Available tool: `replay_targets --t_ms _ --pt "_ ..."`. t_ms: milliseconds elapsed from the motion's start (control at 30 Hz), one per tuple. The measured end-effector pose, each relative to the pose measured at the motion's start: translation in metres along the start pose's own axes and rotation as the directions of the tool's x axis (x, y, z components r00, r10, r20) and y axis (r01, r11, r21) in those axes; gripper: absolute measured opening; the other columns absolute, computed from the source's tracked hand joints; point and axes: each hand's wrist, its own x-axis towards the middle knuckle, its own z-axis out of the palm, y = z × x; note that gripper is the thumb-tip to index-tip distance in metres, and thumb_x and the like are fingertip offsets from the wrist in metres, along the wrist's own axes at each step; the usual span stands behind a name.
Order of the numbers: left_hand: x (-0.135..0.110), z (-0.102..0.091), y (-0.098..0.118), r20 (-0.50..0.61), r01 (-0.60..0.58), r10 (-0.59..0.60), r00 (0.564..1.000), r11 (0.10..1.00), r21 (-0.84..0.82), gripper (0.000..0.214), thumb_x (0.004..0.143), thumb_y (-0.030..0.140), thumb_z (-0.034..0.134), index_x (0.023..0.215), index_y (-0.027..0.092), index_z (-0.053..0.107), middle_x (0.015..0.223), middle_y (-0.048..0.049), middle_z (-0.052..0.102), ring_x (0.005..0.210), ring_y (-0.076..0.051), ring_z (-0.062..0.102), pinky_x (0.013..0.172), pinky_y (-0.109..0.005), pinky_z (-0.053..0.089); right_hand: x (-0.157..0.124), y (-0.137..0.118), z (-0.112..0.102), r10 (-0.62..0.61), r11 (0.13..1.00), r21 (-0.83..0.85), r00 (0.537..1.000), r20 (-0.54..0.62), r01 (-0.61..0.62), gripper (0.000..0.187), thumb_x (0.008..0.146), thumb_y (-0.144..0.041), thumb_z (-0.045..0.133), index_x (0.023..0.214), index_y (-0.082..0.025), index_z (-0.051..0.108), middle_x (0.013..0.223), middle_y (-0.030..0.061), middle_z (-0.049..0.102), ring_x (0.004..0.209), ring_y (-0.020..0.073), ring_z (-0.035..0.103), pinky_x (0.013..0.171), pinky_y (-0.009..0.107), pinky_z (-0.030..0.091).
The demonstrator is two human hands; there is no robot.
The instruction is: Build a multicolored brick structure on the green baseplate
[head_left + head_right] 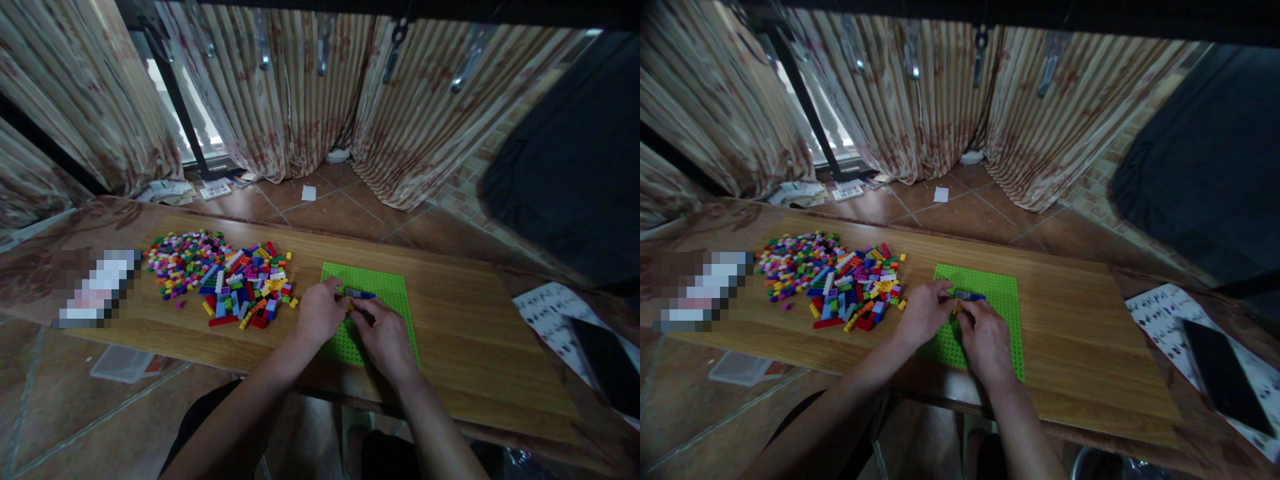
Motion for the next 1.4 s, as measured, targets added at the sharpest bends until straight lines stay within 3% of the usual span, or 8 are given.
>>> replay_targets --t_ms 367,767,1000,1133,1200,1300,1400 --pt "0.002 0.001 0.002 -0.03 0.055 -0.054 0.998 0.998 0.03 0.024 0.077 0.021 0.065 0.101 0.019 0.071 0.092 -0.0066 0.076 0.088 -0.022 0.07 0.077 -0.031 0.053 0.003 0.005 0.004 -0.005 1.0 0.027 0.999 -0.043 0.006 0.02 0.088 -0.024 0.057 0.09 -0.022 0.076 0.092 0.0062 0.071 0.084 0.0199 0.066 0.081 0.034 0.05" --pt "0.014 -0.004 0.005 0.063 0.079 -0.086 0.994 0.991 0.111 0.013 0.074 0.019 0.063 0.082 0.022 0.073 0.086 -0.0028 0.075 0.082 -0.019 0.068 0.072 -0.028 0.051 0.009 0.002 0.004 0.051 0.996 -0.073 0.999 -0.006 -0.052 0.015 0.084 -0.021 0.063 0.086 -0.023 0.078 0.091 0.0066 0.073 0.084 0.0221 0.068 0.081 0.036 0.05" --pt "0.006 -0.003 0.004 0.047 0.023 -0.028 0.999 0.994 0.103 0.015 0.08 0.02 0.058 0.085 0.021 0.071 0.087 -0.0035 0.074 0.081 -0.019 0.067 0.072 -0.028 0.049 0.005 0.003 0.003 0.027 0.998 0.053 0.999 -0.031 -0.025 0.018 0.085 -0.025 0.061 0.091 -0.022 0.078 0.095 0.0077 0.074 0.086 0.0218 0.069 0.082 0.037 0.052" --pt "0.005 -0.005 0.003 0.066 0.006 -0.01 0.998 0.998 0.063 0.016 0.083 0.019 0.053 0.084 0.02 0.07 0.083 -0.0034 0.073 0.08 -0.018 0.066 0.07 -0.026 0.046 0.006 0.01 -0.009 0.101 0.966 0.252 0.985 -0.141 -0.063 0.025 0.087 -0.036 0.057 0.095 -0.021 0.077 0.095 0.0079 0.076 0.085 0.0218 0.07 0.082 0.037 0.053" --pt "0.005 -0.008 0.003 0.091 -0.01 0.006 0.996 0.999 0.048 0.02 0.085 0.017 0.05 0.081 0.018 0.069 0.079 -0.0033 0.072 0.076 -0.017 0.065 0.068 -0.025 0.045 0.008 0.017 -0.018 0.202 0.949 0.292 0.942 -0.269 -0.12 0.031 0.086 -0.041 0.057 0.095 -0.019 0.076 0.093 0.0093 0.077 0.085 0.0231 0.07 0.081 0.039 0.053" --pt "0.002 -0.013 0.003 0.1 -0.038 0.034 0.994 0.999 0.037 0.025 0.086 0.013 0.046 0.082 0.017 0.07 0.076 -0.0036 0.071 0.071 -0.016 0.063 0.063 -0.025 0.042 0.012 0.03 -0.031 0.272 0.949 0.264 0.871 -0.408 -0.173 0.036 0.085 -0.043 0.055 0.093 -0.015 0.075 0.087 0.011 0.076 0.08 0.0243 0.07 0.078 0.039 0.053" --pt "-0.002 -0.015 0.002 0.079 -0.064 0.063 0.995 0.998 0.019 0.026 0.087 0.012 0.045 0.088 0.016 0.07 0.079 -0.0043 0.071 0.072 -0.016 0.063 0.065 -0.025 0.042 0.013 0.038 -0.035 0.259 0.963 0.174 0.88 -0.398 -0.204 0.038 0.085 -0.042 0.052 0.093 -0.014 0.075 0.086 0.0128 0.076 0.078 0.0254 0.07 0.075 0.039 0.052"
